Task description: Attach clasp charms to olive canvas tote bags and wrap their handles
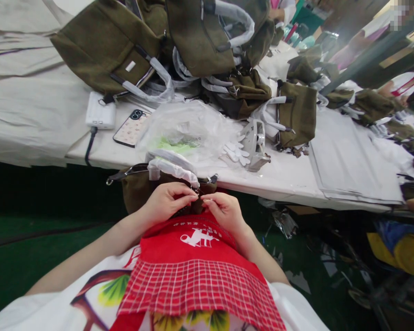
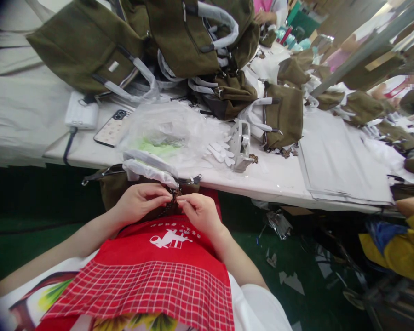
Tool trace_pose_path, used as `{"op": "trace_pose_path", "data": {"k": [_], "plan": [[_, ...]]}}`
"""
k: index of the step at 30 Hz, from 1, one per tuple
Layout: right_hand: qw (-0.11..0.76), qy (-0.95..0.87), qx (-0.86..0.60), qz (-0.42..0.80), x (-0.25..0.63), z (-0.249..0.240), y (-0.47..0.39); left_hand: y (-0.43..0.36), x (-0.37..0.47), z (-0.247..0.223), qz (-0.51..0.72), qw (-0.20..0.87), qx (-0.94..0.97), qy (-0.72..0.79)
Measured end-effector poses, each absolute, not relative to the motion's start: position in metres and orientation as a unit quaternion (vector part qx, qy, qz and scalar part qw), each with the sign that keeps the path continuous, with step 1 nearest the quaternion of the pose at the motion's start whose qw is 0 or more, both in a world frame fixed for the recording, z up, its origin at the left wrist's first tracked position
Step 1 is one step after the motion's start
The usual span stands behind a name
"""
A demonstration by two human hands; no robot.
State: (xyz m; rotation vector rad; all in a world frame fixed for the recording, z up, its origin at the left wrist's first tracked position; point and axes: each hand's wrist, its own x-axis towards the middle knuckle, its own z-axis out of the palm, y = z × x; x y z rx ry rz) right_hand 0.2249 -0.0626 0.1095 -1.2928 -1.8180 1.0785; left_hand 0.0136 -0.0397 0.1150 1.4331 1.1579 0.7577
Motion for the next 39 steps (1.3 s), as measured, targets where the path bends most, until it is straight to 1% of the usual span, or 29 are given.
{"op": "trace_pose_path", "data": {"k": [3,6,10,14,20,28,34,39], "plan": [[0.274,-0.784,-0.459,0.316,0.228,0.119,-0.062,-0.037,0.013,0.124,0.293,0.476,0.691,0.459],[0.22,-0.823,-0.439,0.285,0.229,0.125,-0.062,-0.037,0.014,0.13,0.273,0.46,0.732,0.422],[0.208,-0.834,-0.43,0.278,0.229,0.126,-0.061,-0.039,0.015,0.131,0.266,0.454,0.757,0.387],[0.201,-0.839,-0.426,0.273,0.23,0.126,-0.06,-0.039,0.017,0.127,0.262,0.448,0.757,0.396],[0.169,-0.856,-0.415,0.258,0.229,0.129,-0.059,-0.038,0.015,0.125,0.236,0.439,0.786,0.366],[0.145,-0.871,-0.4,0.245,0.229,0.13,-0.056,-0.039,0.014,0.126,0.243,0.413,0.795,0.373],[0.1,-0.89,-0.391,0.212,0.228,0.133,-0.054,-0.041,0.016,0.127,0.222,0.394,0.812,0.368],[0.062,-0.902,-0.373,0.21,0.226,0.139,-0.049,-0.043,0.021,0.126,0.216,0.379,0.812,0.389]]}}
